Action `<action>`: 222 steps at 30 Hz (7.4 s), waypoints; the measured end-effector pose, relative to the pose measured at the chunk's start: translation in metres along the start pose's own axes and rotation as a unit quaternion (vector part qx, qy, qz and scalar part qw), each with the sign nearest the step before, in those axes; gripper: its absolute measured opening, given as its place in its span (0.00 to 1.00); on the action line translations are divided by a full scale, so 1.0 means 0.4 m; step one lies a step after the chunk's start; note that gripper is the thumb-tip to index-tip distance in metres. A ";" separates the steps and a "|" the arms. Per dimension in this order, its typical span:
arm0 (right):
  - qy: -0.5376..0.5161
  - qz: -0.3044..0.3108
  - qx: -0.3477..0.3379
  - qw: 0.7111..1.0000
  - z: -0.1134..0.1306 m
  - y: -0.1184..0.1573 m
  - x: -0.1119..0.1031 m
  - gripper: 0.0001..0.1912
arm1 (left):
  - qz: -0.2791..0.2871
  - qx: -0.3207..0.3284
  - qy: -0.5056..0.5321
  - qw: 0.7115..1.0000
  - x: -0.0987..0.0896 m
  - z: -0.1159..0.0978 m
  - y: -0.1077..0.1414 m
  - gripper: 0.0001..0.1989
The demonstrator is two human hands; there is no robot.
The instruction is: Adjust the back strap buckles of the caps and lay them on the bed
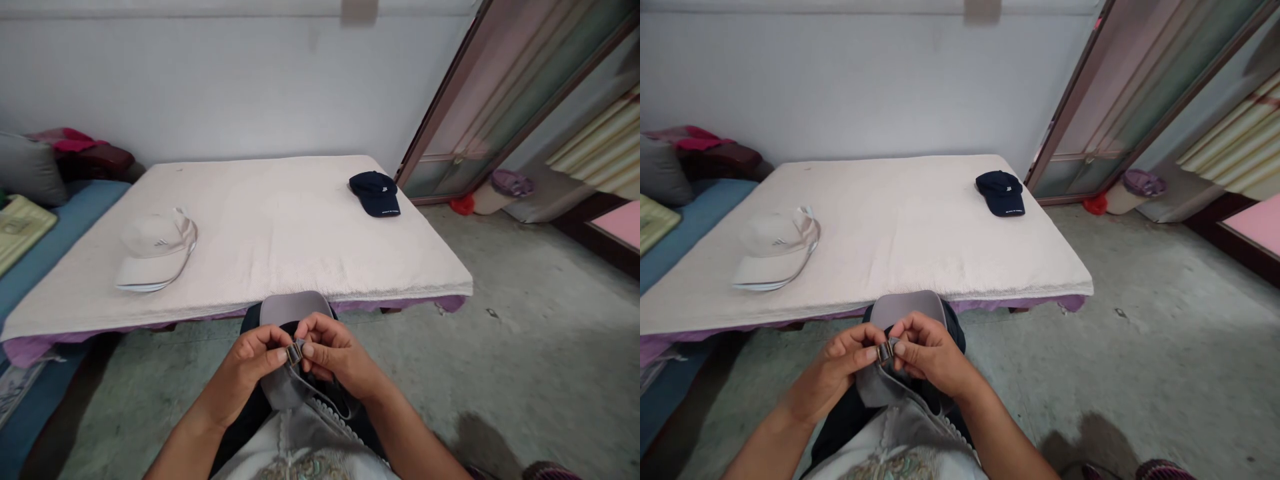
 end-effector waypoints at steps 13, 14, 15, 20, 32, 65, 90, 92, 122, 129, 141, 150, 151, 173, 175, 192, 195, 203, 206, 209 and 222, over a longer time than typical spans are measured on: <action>-0.002 0.000 0.089 0.996 -0.028 0.011 0.005 0.14 | -0.054 0.017 -0.087 0.995 -0.015 -0.015 -0.003 0.11; -0.003 -0.003 0.092 0.996 -0.029 0.012 0.005 0.14 | -0.056 0.014 -0.086 0.995 -0.015 -0.014 -0.003 0.12; -0.004 -0.006 0.094 0.996 -0.029 0.013 0.003 0.14 | -0.055 0.011 -0.084 0.995 -0.015 -0.012 -0.004 0.12; 0.006 -0.016 0.099 0.995 -0.034 0.013 0.000 0.13 | -0.037 0.013 -0.094 0.995 -0.006 -0.009 -0.005 0.12; 0.010 -0.009 0.096 0.995 -0.035 0.009 0.004 0.13 | 0.000 0.002 -0.117 0.993 -0.001 -0.005 -0.006 0.12; -0.065 0.018 0.090 0.994 -0.042 -0.003 0.003 0.11 | -0.024 -0.004 -0.035 0.999 -0.020 0.006 -0.003 0.10; -0.110 0.032 0.074 0.991 -0.039 -0.004 0.021 0.14 | 0.007 0.026 0.015 1.000 -0.004 0.007 0.000 0.05; -0.111 0.029 0.073 0.991 -0.041 -0.006 0.023 0.15 | 0.002 0.025 0.013 1.000 -0.006 0.010 -0.001 0.05; -0.090 -0.020 0.112 0.989 -0.065 -0.018 0.020 0.12 | -0.095 0.028 -0.083 0.992 -0.040 -0.009 0.000 0.09; -0.081 -0.009 0.125 0.989 -0.068 -0.015 0.025 0.14 | -0.098 0.031 -0.074 0.992 -0.046 -0.008 -0.003 0.10; -0.071 -0.022 0.115 0.991 -0.070 -0.023 0.019 0.11 | -0.083 0.036 -0.109 0.990 -0.038 -0.019 0.008 0.09; -0.091 -0.017 0.089 0.992 -0.058 -0.019 0.008 0.11 | -0.103 -0.002 0.002 0.995 -0.052 0.012 0.003 0.08; -0.095 -0.018 0.085 0.992 -0.056 -0.019 0.006 0.10 | -0.104 -0.004 0.005 0.995 -0.052 0.013 0.003 0.08; -0.128 -0.009 0.034 0.991 -0.038 -0.026 -0.001 0.14 | -0.099 0.004 -0.005 0.995 -0.041 0.001 0.005 0.11; -0.127 -0.009 0.037 0.991 -0.038 -0.026 0.000 0.15 | -0.091 0.002 -0.010 0.996 -0.037 0.002 0.005 0.11; -0.111 -0.036 0.056 0.992 -0.055 -0.031 -0.010 0.12 | -0.074 -0.010 -0.005 0.997 -0.025 0.001 0.005 0.08; -0.106 -0.056 0.054 0.991 -0.058 -0.033 -0.020 0.12 | -0.072 -0.012 0.002 0.997 -0.023 0.004 0.005 0.09; -0.114 -0.064 0.049 0.990 -0.059 -0.033 -0.020 0.13 | -0.079 0.001 -0.020 0.997 -0.027 0.001 0.004 0.10; -0.118 -0.064 0.052 0.990 -0.058 -0.032 -0.015 0.13 | -0.082 0.004 -0.025 0.996 -0.027 -0.004 0.003 0.10; -0.116 -0.065 0.052 0.990 -0.056 -0.031 -0.014 0.13 | -0.100 0.001 -0.037 0.994 -0.031 -0.005 0.003 0.09; -0.096 -0.035 0.057 0.993 -0.057 -0.025 -0.011 0.12 | -0.108 0.000 -0.031 0.994 -0.036 -0.002 0.003 0.09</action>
Point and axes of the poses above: each hand's wrist, its own y-axis away from the middle knuckle, its own x-axis out of the palm, z = x × y, the point moved 9 cm from there along -y, towards the middle knuckle, and after that the axes turned 4 degrees about -z, right-handed, at the moved point
